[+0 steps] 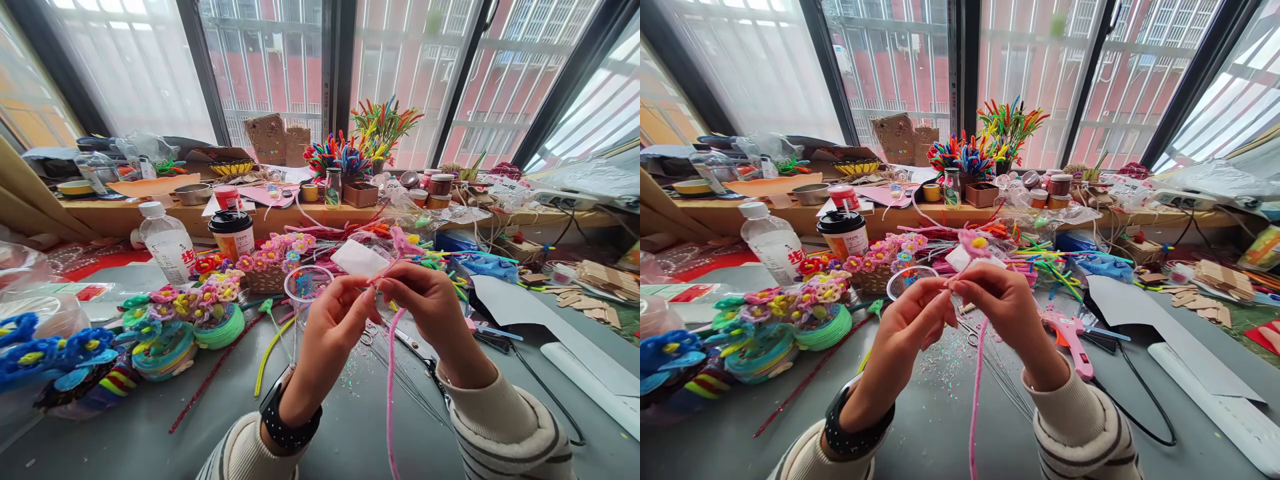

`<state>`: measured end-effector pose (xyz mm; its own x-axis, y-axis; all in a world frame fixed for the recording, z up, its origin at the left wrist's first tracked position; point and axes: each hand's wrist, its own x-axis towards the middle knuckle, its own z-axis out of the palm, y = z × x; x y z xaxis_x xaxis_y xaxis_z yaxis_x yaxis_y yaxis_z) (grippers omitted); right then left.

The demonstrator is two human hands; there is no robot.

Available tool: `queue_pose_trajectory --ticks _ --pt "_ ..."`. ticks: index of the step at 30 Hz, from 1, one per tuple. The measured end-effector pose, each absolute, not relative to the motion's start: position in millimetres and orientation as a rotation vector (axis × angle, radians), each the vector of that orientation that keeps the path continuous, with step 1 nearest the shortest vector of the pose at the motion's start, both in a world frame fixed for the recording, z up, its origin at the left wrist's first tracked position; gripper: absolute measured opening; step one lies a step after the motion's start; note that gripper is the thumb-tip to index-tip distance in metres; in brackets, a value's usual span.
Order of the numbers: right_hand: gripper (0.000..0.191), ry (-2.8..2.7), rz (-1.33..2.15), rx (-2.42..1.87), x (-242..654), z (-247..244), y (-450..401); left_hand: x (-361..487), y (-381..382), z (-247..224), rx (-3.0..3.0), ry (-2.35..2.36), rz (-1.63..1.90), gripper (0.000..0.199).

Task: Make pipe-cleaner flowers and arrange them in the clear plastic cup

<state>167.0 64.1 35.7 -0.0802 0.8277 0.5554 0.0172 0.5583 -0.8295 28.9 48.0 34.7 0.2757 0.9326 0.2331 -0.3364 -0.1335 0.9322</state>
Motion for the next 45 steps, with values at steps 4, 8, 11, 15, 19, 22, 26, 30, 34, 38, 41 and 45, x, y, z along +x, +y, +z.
queue_pose_trajectory --ticks 4,8,11,15,19,22,26,30,34,38,41,45 --pt "0.003 -1.490 0.820 -0.764 165 36 64 24 50 34 1.365 0.751 1.240 0.019" --pt "0.003 -1.471 0.835 -0.801 164 36 64 21 51 35 1.517 0.866 1.248 0.020" --pt "0.002 -1.458 0.832 -0.828 164 35 64 21 52 35 1.639 0.896 1.254 0.018" --pt "0.007 -1.429 0.836 -0.863 163 36 62 21 54 28 2.061 0.980 1.387 0.012" --pt "0.011 -1.426 0.824 -0.924 161 38 60 22 58 19 2.491 1.160 1.620 0.010" --pt "0.014 -1.451 0.817 -0.960 159 38 59 22 60 15 2.690 1.326 1.716 0.007" --pt "0.017 -1.456 0.815 -0.981 159 37 60 21 59 14 2.889 1.461 1.673 0.013" --pt "0.017 -1.445 0.837 -0.966 161 37 61 19 59 13 2.907 1.408 1.683 0.021" --pt "0.015 -1.427 0.855 -0.936 162 38 61 17 59 11 2.756 1.264 1.709 0.027" --pt "0.013 -1.434 0.852 -0.930 163 38 62 15 58 11 2.765 1.200 1.713 0.026" --pt "0.014 -1.458 0.830 -0.947 163 38 62 15 57 13 2.810 1.171 1.722 0.023" --pt "0.015 -1.480 0.807 -0.984 162 37 62 17 57 15 2.596 1.181 1.683 0.013"
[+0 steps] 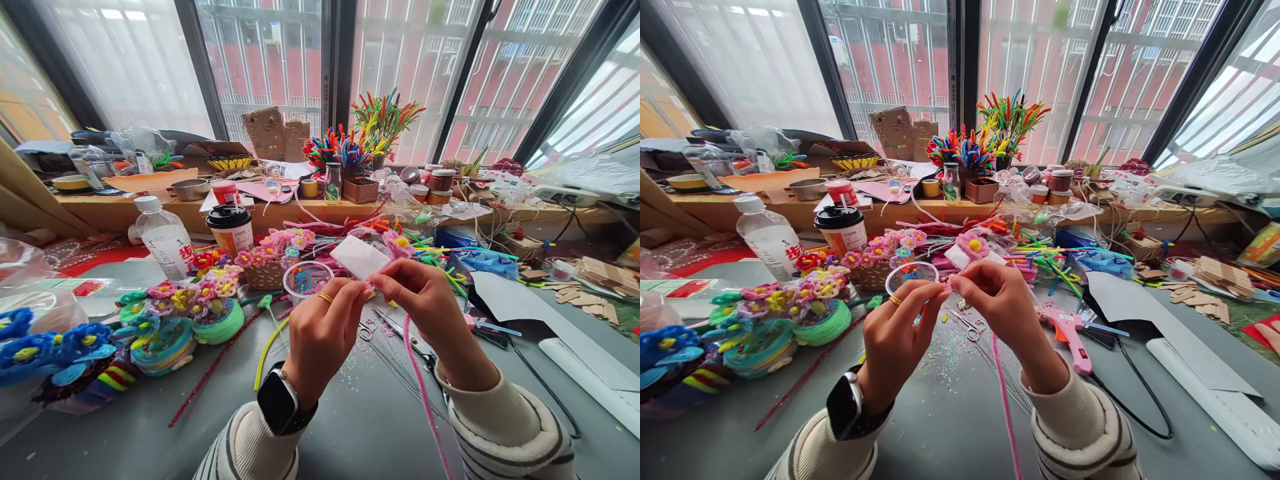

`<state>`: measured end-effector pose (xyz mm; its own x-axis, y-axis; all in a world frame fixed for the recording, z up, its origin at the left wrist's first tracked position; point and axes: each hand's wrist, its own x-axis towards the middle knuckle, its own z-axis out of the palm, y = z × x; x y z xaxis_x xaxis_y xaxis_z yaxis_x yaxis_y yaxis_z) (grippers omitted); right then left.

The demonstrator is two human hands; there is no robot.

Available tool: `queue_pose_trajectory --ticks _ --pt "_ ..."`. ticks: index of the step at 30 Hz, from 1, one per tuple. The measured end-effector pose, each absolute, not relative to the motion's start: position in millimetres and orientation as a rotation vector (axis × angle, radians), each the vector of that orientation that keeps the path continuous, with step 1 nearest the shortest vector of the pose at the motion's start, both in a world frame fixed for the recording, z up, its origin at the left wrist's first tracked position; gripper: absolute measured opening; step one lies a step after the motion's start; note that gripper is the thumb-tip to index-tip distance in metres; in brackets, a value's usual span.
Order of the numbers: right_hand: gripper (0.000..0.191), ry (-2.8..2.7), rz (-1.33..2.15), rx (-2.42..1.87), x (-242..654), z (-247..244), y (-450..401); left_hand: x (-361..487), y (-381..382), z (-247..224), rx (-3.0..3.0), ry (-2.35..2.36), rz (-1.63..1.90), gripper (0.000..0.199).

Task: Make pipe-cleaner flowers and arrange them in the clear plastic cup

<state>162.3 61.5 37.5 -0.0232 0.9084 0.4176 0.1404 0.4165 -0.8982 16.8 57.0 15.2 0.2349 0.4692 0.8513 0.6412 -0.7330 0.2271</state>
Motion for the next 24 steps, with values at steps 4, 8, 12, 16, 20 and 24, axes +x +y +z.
queue_pose_trajectory --ticks 4,8,12,16,20,24 --pt "0.015 -1.492 0.811 -0.974 163 36 61 18 57 20 -2.464 -1.257 -1.766 0.008" --pt "0.016 -1.491 0.807 -0.968 162 37 61 18 59 25 -2.710 -1.543 -2.140 0.015" --pt "0.015 -1.473 0.836 -0.945 161 36 62 18 60 29 -2.812 -1.690 -2.464 0.019" --pt "0.013 -1.463 0.844 -0.926 160 35 62 17 61 32 -2.871 -1.708 -2.472 0.018" --pt "0.014 -1.495 0.830 -0.923 159 36 60 15 63 34 -2.951 -1.765 -2.566 0.019" --pt "0.014 -1.500 0.825 -0.880 158 35 60 12 68 33 -3.196 -1.846 -2.668 0.024"
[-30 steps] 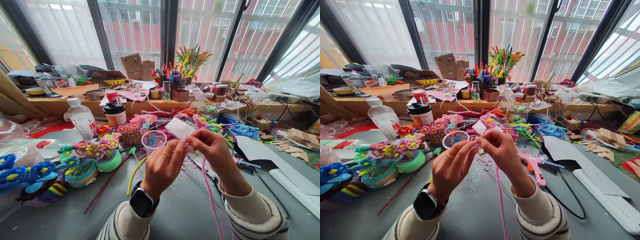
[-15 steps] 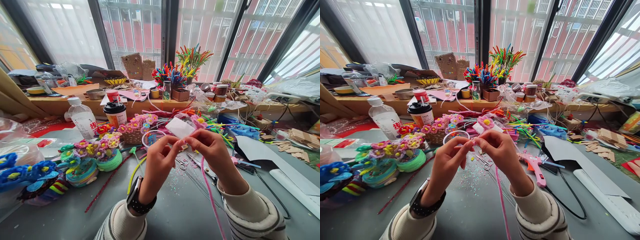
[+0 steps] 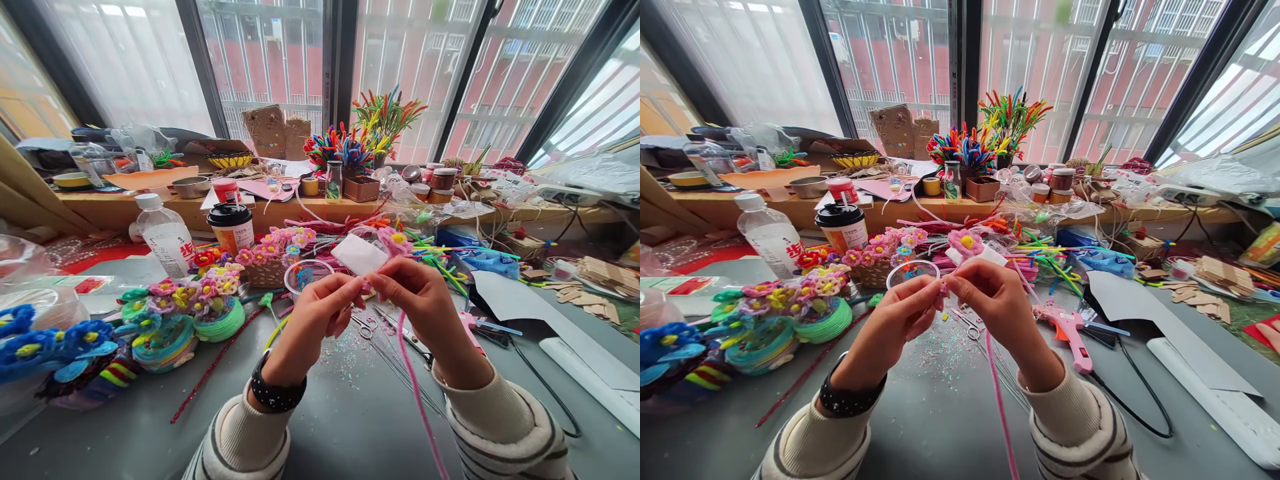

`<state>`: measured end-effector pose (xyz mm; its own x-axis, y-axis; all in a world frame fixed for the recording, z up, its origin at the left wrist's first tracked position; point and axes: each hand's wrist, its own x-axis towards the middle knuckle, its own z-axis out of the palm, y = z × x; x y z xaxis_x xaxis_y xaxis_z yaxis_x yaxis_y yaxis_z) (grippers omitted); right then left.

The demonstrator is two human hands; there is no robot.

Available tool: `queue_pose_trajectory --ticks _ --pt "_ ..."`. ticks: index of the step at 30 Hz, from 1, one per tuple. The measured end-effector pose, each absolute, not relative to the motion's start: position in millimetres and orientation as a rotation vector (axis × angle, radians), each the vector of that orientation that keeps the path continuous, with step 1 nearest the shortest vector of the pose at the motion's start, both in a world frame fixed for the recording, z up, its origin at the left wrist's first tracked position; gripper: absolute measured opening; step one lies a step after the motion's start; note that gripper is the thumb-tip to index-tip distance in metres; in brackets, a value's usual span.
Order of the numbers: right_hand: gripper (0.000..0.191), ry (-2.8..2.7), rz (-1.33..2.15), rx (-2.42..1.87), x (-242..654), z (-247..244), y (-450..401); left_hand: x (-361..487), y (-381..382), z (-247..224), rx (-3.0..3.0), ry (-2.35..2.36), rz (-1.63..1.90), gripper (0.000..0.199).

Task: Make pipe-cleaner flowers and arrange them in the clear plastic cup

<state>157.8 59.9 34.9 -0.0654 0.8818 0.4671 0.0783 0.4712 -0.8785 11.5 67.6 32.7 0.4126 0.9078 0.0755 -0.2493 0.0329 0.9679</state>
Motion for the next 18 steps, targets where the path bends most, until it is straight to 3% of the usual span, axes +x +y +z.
queue_pose_trajectory --ticks 13,18 --pt "0.006 -1.464 0.977 -0.724 155.5 36.5 57.3 11.1 69.6 24.2 0.902 0.461 0.698 0.024" --pt "0.009 -1.385 0.931 -0.811 156.8 35.2 60.2 19.2 63.6 25.6 1.348 0.735 1.122 0.016"
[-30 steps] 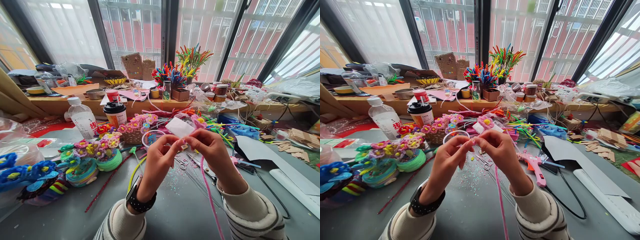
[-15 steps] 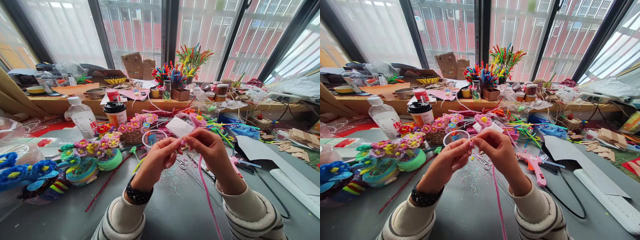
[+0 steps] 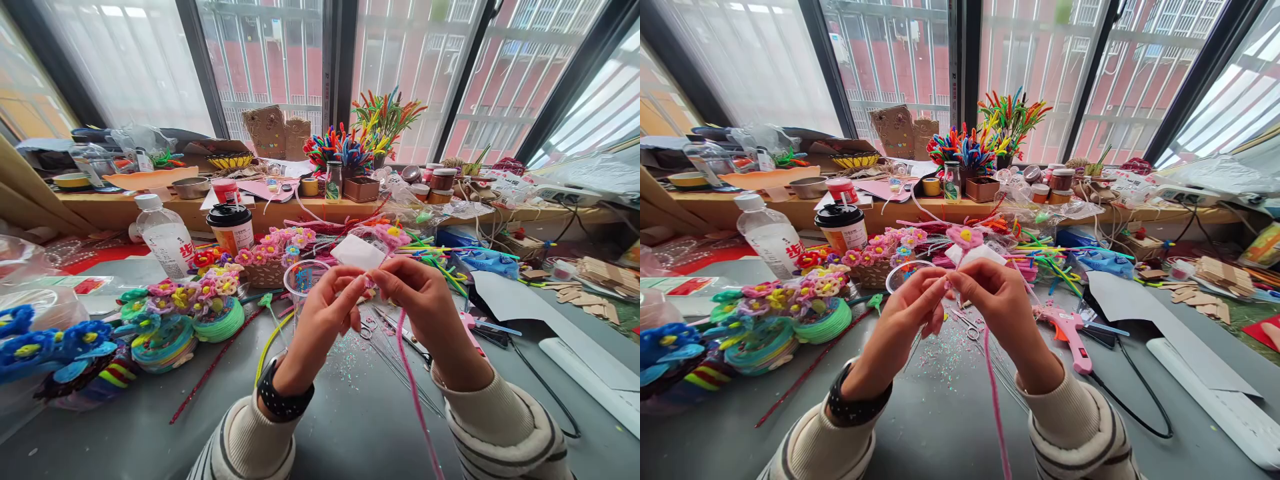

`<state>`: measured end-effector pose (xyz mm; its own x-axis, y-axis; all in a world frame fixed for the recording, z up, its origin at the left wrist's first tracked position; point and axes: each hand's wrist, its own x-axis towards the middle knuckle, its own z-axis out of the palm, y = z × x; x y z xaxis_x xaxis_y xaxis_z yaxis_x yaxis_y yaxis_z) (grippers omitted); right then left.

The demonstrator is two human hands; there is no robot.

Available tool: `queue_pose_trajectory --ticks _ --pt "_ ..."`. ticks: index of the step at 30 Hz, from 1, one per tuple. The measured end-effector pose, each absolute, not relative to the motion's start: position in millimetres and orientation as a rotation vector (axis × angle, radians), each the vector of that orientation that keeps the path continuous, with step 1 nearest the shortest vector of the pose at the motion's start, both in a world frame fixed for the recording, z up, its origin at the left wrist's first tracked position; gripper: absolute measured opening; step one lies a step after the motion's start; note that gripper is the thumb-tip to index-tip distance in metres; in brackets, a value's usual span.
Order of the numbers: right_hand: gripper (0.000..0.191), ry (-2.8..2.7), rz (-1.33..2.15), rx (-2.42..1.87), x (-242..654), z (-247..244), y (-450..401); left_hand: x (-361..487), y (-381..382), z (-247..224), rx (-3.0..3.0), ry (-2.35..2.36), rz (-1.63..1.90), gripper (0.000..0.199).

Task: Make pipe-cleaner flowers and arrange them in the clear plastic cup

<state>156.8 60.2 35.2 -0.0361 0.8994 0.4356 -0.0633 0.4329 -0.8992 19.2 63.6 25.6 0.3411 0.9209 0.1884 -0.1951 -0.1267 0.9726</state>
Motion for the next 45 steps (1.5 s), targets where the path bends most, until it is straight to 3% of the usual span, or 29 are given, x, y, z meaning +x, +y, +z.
queue_pose_trajectory --ticks 6,15,19,25,28,37,45 --pt "0.014 -1.309 0.878 -0.858 155 34 61 26 59 15 2.316 1.193 1.807 0.014" --pt "0.014 -1.334 0.898 -0.858 153 35 59 26 58 12 2.542 1.340 1.978 0.014" --pt "0.013 -1.360 0.883 -0.859 153 35 58 25 56 17 2.337 1.209 1.874 0.011" --pt "0.013 -1.394 0.868 -0.849 153 37 57 20 59 27 1.547 0.820 1.325 0.009" --pt "0.011 -1.406 0.852 -0.850 154 37 57 20 62 27 1.312 0.741 1.223 0.008" --pt "0.012 -1.421 1.046 -0.877 164 41 59 17 63 29 1.289 0.771 1.318 0.007" --pt "0.019 -1.524 1.298 -0.849 173 47 59 8 69 27 1.272 0.593 1.110 0.009"
